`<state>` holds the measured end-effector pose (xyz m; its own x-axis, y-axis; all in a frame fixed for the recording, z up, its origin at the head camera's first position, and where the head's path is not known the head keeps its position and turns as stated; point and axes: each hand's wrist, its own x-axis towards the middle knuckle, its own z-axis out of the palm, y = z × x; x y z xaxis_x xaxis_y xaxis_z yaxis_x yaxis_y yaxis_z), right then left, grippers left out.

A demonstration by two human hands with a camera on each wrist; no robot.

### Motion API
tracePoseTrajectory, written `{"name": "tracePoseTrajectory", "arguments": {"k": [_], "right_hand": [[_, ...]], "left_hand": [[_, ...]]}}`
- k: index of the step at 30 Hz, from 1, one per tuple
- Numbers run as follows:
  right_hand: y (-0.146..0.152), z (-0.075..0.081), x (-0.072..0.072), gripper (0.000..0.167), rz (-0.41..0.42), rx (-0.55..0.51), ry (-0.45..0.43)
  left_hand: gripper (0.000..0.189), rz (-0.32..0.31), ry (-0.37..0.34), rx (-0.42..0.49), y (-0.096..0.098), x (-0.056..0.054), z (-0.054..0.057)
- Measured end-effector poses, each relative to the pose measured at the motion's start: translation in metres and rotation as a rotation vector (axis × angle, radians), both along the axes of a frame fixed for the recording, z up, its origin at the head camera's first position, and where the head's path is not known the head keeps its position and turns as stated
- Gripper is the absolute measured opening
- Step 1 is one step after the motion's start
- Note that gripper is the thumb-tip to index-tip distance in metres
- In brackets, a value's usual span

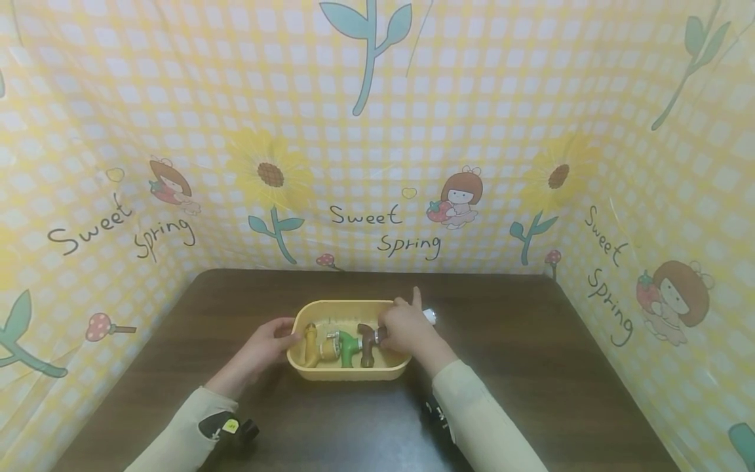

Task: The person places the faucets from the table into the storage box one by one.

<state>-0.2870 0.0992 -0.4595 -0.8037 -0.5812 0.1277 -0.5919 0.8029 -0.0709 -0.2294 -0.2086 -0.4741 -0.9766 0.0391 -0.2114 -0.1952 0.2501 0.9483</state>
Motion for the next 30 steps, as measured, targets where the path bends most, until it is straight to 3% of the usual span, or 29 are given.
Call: {"name": "tracePoseTrajectory", "arguments": {"k": [17,30], "right_hand": [[0.008,0.007,0.004,0.031,0.062,-0.074,0.014],[0.018,0.009,0.013,0.031,0.103,-0.127,0.092]], "left_hand": [[0.044,-0.003,0.008,-0.001,0.000,0.000,0.000],[0.044,-0.012,0.010,0.000,-0.001,-0.002,-0.002]]}}
